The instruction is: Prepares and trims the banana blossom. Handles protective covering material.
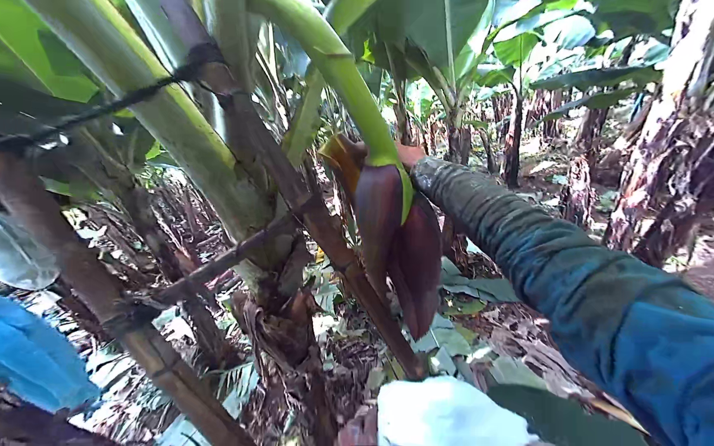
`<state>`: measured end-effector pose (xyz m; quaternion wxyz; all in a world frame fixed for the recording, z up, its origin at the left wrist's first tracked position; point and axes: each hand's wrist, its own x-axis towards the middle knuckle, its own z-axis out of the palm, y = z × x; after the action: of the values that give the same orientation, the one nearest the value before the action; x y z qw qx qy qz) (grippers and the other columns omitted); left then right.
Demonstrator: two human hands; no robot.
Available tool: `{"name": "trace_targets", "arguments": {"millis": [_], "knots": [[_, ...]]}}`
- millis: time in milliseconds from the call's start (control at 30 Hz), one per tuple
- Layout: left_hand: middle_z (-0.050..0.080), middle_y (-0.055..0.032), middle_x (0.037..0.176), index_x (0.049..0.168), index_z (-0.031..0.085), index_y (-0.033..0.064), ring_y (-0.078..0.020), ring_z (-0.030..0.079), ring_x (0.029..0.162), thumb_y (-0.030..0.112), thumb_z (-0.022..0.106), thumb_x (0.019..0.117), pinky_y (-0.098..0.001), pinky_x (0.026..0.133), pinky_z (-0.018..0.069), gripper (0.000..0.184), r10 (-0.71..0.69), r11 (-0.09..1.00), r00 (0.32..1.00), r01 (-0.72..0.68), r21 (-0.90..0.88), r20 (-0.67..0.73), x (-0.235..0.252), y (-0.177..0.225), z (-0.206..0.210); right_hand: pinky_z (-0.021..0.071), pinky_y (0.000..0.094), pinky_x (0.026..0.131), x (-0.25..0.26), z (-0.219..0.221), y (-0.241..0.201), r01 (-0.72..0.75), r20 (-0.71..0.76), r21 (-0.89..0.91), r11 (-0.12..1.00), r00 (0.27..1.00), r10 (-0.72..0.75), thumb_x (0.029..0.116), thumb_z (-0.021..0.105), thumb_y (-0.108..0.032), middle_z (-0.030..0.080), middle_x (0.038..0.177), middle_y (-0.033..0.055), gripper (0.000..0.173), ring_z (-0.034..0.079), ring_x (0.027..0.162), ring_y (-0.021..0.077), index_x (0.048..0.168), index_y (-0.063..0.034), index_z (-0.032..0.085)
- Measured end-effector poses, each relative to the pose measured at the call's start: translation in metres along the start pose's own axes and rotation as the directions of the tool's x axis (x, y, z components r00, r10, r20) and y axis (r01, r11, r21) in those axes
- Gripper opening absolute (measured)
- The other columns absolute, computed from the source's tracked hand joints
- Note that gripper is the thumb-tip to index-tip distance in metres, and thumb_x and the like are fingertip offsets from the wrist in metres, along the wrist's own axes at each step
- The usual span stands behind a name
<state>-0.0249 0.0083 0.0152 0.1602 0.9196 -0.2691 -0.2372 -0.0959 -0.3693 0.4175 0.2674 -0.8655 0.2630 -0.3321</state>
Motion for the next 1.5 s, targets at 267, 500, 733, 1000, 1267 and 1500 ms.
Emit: {"name": "trace_targets", "arguments": {"millis": [267, 500, 733, 1000, 1267, 1500], "knots": [[0.075, -0.0193, 0.11, 0.111, 0.078, 0.0138, -0.0413, 0.069, 0.109, 0.068, 0.035, 0.101, -0.0705, 0.092, 0.05, 0.07, -0.042, 0.993, 0.998, 0.048, 0.111, -0.055, 0.009, -0.018, 0.011, 0.0475, 0.0667, 0.097, 0.033, 0.031, 0.201, -0.212, 0.113, -0.194, 0.958, 0.965, 0.236, 0.0909, 0.066, -0.012, 0.063, 0.127, 0.0287, 0.051, 0.062, 0.118, 0.0445, 0.138, 0.0025, 0.054], [0.072, -0.0229, 0.114, 0.122, 0.072, 0.0044, -0.0401, 0.067, 0.112, 0.053, 0.043, 0.1055, -0.0671, 0.099, 0.0476, 0.059, 0.113, 0.992, 0.994, -0.113, -0.054, 0.003, 0.013, -0.014, 0.0, 0.0626, 0.0456, 0.082, -0.212, 0.007, 0.302, -0.491, 0.342, 0.215, 0.844, 0.848, 0.406, 0.1035, 0.051, -0.009, 0.069, 0.119, 0.0179, 0.033, 0.073, 0.09, 0.0256, 0.135, -0.0015, 0.059], [0.069, -0.0206, 0.121, 0.129, 0.064, -0.0033, -0.0191, 0.068, 0.11, 0.033, 0.052, 0.1068, -0.0403, 0.099, 0.0544, 0.045, 0.252, 0.926, 0.96, -0.277, -0.258, -0.125, 0.017, 0.012, -0.039, 0.0641, 0.0449, 0.073, -0.438, -0.027, 0.26, -0.775, 0.737, 0.168, 0.61, 0.509, 0.444, 0.1039, 0.046, -0.011, 0.075, 0.091, 0.0144, 0.029, 0.075, 0.077, 0.0253, 0.105, 0.004, 0.071], [0.067, -0.0169, 0.116, 0.125, 0.058, -0.0142, -0.004, 0.065, 0.101, 0.021, 0.052, 0.106, -0.0237, 0.093, 0.0547, 0.041, 0.383, 0.797, 0.861, -0.491, -0.352, -0.334, 0.04, 0.075, -0.057, 0.0511, 0.0671, 0.093, -0.53, 0.049, 0.234, -0.403, 0.597, -0.33, 0.853, 0.611, 0.52, 0.0978, 0.059, -0.01, 0.072, 0.116, 0.0203, 0.026, 0.066, 0.113, 0.0447, 0.12, -0.0066, 0.071], [0.069, -0.0015, 0.103, 0.103, 0.071, 0.0038, -0.0086, 0.067, 0.097, 0.022, 0.06, 0.1005, -0.0261, 0.084, 0.058, 0.021, 0.491, 0.403, 0.241, -0.915, -0.027, -0.837, 0.03, 0.15, -0.094, 0.0533, 0.064, 0.089, -0.516, 0.066, 0.25, -0.364, 0.607, -0.507, 0.781, 0.492, 0.624, 0.0931, 0.064, -0.01, 0.072, 0.112, 0.0219, 0.027, 0.067, 0.108, 0.0446, 0.119, -0.0072, 0.072], [0.067, -0.0095, 0.112, 0.109, 0.072, 0.0146, -0.0282, 0.056, 0.115, 0.036, 0.077, 0.0878, -0.0468, 0.104, 0.0383, 0.03, 0.534, 0.547, -0.06, -0.736, 0.399, -0.844, -0.005, 0.225, -0.131, 0.0525, 0.0694, 0.07, -0.503, 0.012, 0.238, -0.398, 0.481, -0.603, 0.691, 0.51, 0.713, 0.0878, 0.071, -0.025, 0.072, 0.094, 0.0249, 0.034, 0.07, 0.088, 0.049, 0.116, -0.0059, 0.067]]}}
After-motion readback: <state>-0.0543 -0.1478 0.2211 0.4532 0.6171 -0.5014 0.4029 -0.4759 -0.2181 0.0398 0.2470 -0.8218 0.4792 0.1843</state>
